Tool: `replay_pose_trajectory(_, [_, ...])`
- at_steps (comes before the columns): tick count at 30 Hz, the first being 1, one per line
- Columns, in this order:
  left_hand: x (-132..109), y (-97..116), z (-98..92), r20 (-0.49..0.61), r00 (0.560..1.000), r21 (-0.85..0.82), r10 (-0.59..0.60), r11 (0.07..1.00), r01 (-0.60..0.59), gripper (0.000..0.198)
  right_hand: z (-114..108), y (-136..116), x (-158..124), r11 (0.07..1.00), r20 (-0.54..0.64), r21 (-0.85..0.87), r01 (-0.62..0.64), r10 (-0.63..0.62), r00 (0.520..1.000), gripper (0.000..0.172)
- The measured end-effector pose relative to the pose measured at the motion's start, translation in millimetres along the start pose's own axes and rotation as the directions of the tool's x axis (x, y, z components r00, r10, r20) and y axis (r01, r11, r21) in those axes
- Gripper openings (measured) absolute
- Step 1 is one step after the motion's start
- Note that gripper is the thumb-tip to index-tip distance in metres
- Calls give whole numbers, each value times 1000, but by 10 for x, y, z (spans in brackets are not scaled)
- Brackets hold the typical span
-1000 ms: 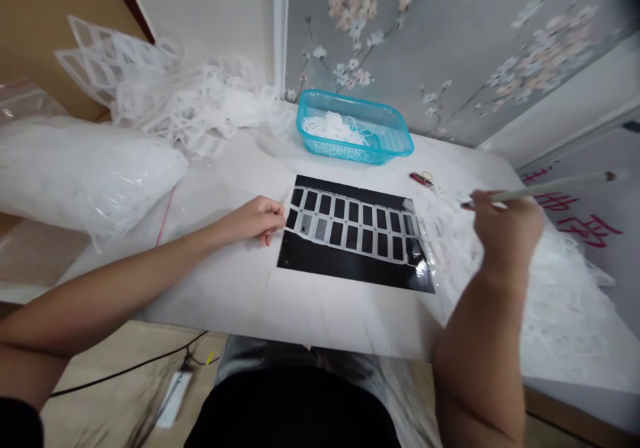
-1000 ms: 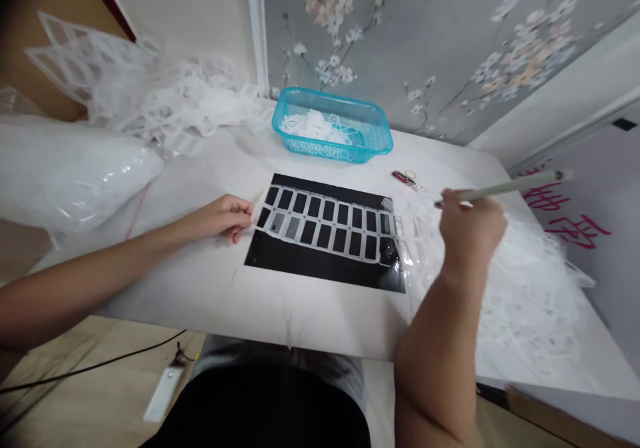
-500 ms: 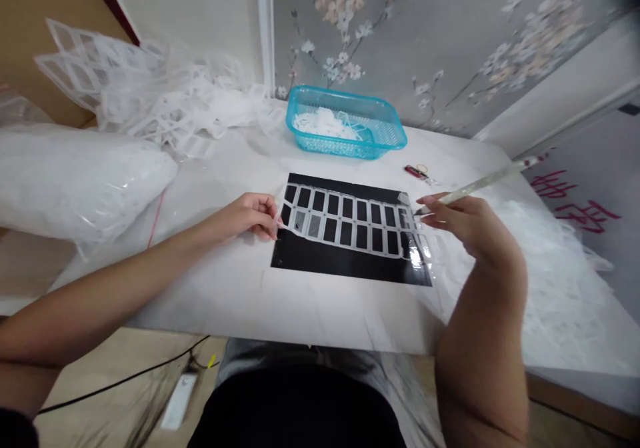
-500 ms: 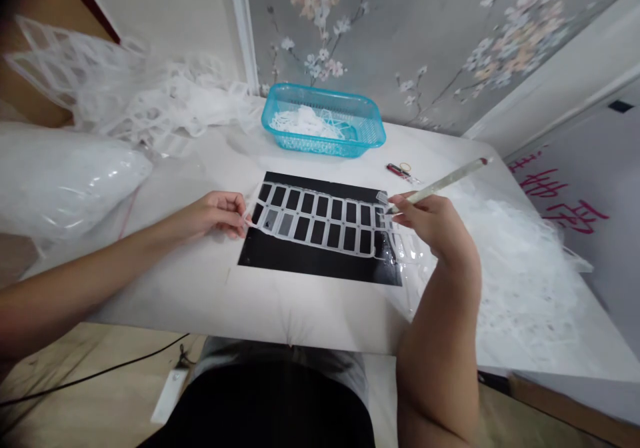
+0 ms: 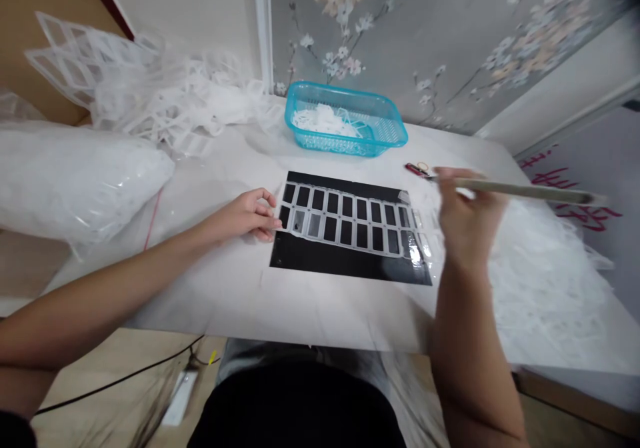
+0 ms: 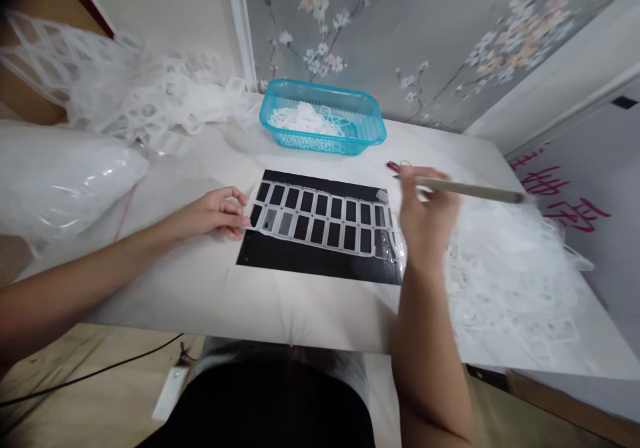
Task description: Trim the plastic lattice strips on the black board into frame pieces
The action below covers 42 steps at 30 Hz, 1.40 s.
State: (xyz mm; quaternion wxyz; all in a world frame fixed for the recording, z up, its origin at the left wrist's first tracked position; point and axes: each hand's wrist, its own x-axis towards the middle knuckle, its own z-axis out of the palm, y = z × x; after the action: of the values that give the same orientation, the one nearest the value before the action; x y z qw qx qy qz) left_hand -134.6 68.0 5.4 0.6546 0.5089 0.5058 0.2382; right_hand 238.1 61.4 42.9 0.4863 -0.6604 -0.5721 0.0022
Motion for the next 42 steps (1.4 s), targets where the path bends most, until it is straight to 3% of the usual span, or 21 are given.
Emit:
replay_pose_trajectory(2, [-2, 10, -2, 21, 1000, -27, -16, 1000, 16, 50, 242, -330, -250, 959, 267, 264, -101, 28, 963, 33])
replay_pose_trajectory(5, [-17, 48, 17, 10, 999, -65, -39, 997, 40, 59, 540, -711, -637, 867, 602, 370, -333, 49, 797, 34])
replay_pose_trajectory(7, [-30, 64, 40, 5, 999, -62, -46, 997, 46, 63, 676, -846, -838, 808, 716, 385, -446, 43, 696, 34])
replay_pose_trajectory(9, [-44, 65, 65, 15, 999, -32, -40, 999, 41, 64, 766, -899, -965, 784, 755, 381, -491, 44, 655, 33])
replay_pose_trajectory(12, [-64, 45, 112, 12, 1000, 14, -21, 1000, 21, 60, 839, -893, -1031, 770, 747, 391, -503, 53, 662, 32])
replay_pose_trajectory(16, [-82, 5, 203, -79, 996, 84, 42, 996, -36, 54, 870, -876, -1032, 755, 748, 407, -515, 48, 662, 32])
replay_pose_trajectory(26, [-92, -51, 312, -99, 987, 157, 124, 982, -107, 72, 885, -886, -1027, 686, 733, 436, -583, 105, 672, 31])
replay_pose_trajectory(33, [-109, -26, 288, -36, 985, 114, 166, 980, -161, 65, 873, -892, -991, 689, 786, 388, -612, 99, 611, 37])
replay_pose_trajectory(42, [-100, -37, 288, 15, 966, 74, 257, 963, -258, 63, 873, -891, -970, 737, 812, 332, -589, 94, 576, 39])
